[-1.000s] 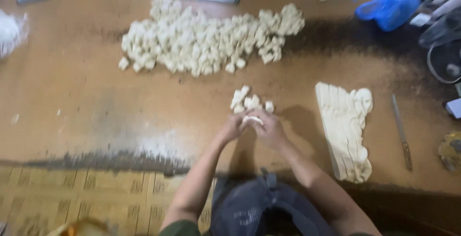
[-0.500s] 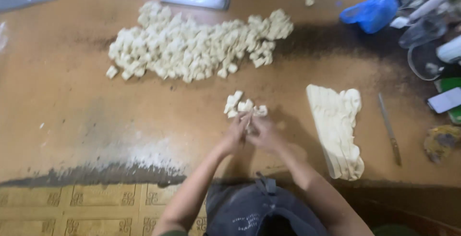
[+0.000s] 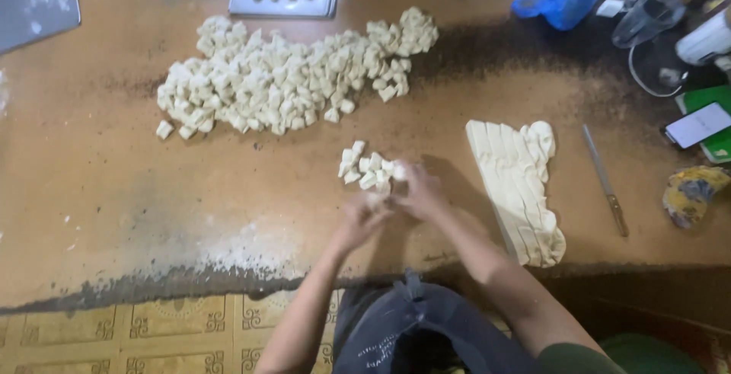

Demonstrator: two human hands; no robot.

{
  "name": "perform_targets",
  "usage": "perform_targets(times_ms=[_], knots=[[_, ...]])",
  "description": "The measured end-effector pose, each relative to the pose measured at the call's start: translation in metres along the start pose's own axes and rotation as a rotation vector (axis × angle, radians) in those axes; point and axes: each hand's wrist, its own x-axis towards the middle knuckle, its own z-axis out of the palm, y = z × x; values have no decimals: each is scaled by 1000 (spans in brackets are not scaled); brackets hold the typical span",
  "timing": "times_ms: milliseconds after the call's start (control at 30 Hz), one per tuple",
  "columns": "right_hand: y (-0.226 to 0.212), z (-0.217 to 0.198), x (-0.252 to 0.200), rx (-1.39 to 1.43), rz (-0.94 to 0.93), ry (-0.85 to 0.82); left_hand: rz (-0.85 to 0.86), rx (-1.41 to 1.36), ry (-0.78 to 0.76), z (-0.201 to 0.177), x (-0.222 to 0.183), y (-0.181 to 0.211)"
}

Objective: Cutting and tearing long strips of dough into small bite-sized pieces and arranging them on a work surface

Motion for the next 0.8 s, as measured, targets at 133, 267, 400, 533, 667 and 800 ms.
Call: perform_targets(times_ms=[133, 267, 400, 533, 667, 800], knots=[[-26, 11, -5, 314, -436, 218, 178, 307, -42, -32, 39, -26], [-22, 54, -12, 342, -670, 404, 68, 137, -23, -3, 2, -105], [34, 91, 13, 453, -317, 439, 4, 266, -9, 27, 8, -91], [25, 50, 17, -62, 128, 166, 159, -62, -57, -9, 28, 61], [-5, 41, 4, 97, -242, 274, 148, 15, -20, -5, 21, -89], [1, 63, 4, 232, -476, 286, 13, 103, -127, -14, 38, -103]])
